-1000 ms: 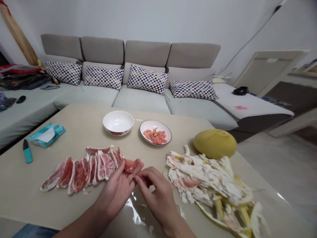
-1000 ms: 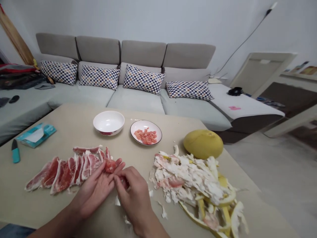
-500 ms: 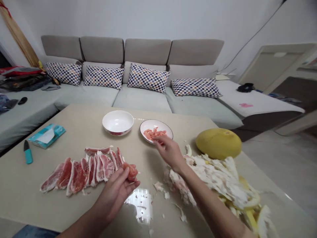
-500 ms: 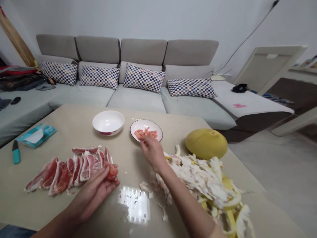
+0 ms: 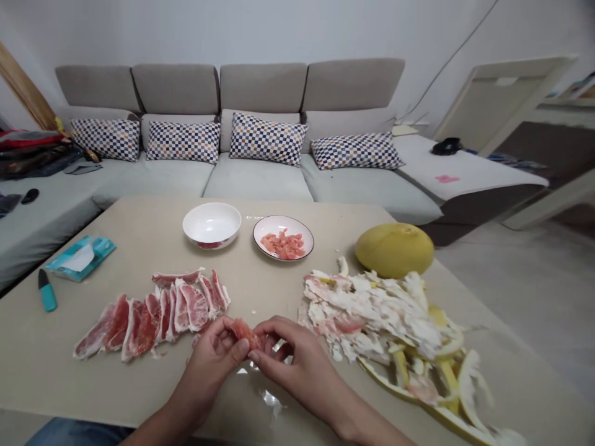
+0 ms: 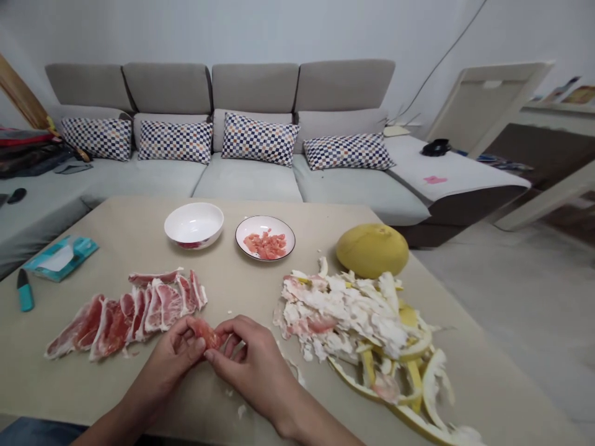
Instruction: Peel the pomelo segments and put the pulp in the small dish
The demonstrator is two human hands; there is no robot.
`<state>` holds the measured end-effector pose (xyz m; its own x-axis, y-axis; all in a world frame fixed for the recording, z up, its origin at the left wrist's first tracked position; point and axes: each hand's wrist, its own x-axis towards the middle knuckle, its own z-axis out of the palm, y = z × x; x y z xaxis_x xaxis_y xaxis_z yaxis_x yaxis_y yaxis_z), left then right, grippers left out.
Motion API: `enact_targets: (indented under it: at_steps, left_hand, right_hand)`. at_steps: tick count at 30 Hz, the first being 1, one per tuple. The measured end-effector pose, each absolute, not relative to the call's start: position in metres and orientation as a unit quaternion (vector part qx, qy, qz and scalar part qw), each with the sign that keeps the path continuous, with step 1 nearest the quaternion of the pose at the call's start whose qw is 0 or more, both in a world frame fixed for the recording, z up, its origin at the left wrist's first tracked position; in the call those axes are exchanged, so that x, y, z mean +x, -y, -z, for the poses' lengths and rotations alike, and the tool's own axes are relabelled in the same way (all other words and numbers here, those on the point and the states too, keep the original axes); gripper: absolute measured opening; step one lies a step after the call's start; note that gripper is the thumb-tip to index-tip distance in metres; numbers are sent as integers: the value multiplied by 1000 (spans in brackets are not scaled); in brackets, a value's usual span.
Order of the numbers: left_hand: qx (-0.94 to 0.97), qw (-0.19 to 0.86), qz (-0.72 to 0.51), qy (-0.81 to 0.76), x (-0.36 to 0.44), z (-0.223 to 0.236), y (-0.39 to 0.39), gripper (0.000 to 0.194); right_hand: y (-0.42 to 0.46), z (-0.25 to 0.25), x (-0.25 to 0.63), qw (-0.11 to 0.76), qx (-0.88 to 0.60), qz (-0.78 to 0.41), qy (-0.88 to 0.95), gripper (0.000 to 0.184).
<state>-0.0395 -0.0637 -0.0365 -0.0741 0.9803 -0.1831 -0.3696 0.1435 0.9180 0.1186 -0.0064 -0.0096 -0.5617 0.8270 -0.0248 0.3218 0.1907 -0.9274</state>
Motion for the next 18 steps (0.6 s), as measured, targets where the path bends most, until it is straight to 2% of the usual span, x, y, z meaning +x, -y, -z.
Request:
enact_targets:
  at_steps: [9, 18]
  left_hand:
    - [327, 629, -552, -438, -50, 39, 63, 17]
    - [262, 678, -544, -419, -51, 43, 64, 19]
  right_hand:
    - [0, 11, 110, 206, -422, -581, 665, 23]
    - [-8, 21, 113, 196, -360, -737, 538, 37]
